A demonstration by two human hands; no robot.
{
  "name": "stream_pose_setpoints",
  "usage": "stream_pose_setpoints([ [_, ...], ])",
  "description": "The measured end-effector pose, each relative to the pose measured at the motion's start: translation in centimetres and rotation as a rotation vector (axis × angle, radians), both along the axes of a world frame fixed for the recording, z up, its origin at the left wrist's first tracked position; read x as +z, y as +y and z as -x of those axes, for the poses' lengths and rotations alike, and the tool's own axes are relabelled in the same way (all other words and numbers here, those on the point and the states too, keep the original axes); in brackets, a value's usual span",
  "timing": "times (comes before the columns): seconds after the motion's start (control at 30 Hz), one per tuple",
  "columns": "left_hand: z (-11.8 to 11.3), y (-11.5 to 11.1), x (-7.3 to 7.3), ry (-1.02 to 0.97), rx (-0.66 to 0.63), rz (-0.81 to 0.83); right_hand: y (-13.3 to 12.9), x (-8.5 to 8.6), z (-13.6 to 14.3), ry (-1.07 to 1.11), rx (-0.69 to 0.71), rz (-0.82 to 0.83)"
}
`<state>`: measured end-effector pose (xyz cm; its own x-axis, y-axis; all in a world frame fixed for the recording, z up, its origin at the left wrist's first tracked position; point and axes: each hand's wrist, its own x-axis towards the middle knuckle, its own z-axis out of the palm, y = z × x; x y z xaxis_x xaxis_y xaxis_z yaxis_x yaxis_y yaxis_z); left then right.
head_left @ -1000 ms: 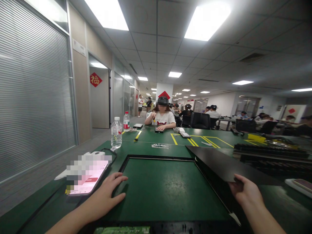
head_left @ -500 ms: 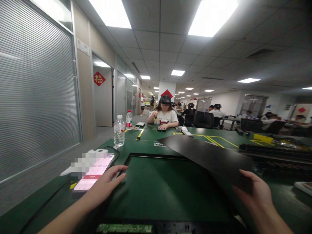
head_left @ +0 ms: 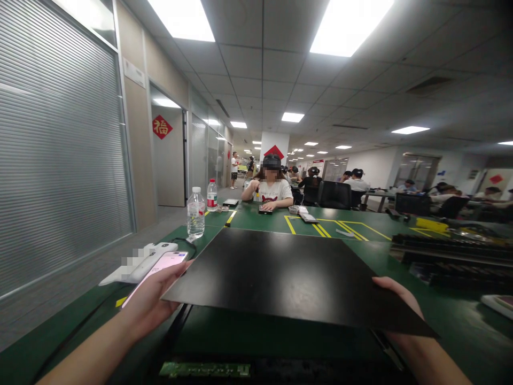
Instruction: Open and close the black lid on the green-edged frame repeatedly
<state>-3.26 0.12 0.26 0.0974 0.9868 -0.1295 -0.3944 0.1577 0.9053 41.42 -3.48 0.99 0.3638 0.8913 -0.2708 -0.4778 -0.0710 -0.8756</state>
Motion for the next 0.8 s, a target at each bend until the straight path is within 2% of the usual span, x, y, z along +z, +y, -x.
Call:
stream_pose_setpoints([
  [0.13, 0.2, -0.4, 0.7, -0.053, 0.080, 0.023, 0.0, -0.1, 0.9, 0.109, 0.228, 0.110],
  [0.3, 0.8, -0.3, 0.7, -0.074, 0.196, -0.026, 0.0, -0.1, 2.0, 0.073, 0.408, 0.096],
  [0.4, 0.7, -0.2, 0.7, -0.059, 0.243, -0.004, 0.1, -0.4, 1.8, 0.034, 0.462, 0.056],
  [0.5, 0.0, -0.5, 1.1, -0.045, 0.281, 0.005, 0.5, -0.8, 1.1, -0.064, 0.444, 0.062],
  [0.63, -1.0, -1.1, 1.7, -0.017, 0.296, 0.008, 0.9, -1.4, 0.5, -0.248, 0.321, 0.114],
  [0.8, -1.3, -1.5, 1.9, 0.024, 0.115, -0.004, 1.1, -1.6, 0.5, -0.406, 0.170, 0.162],
])
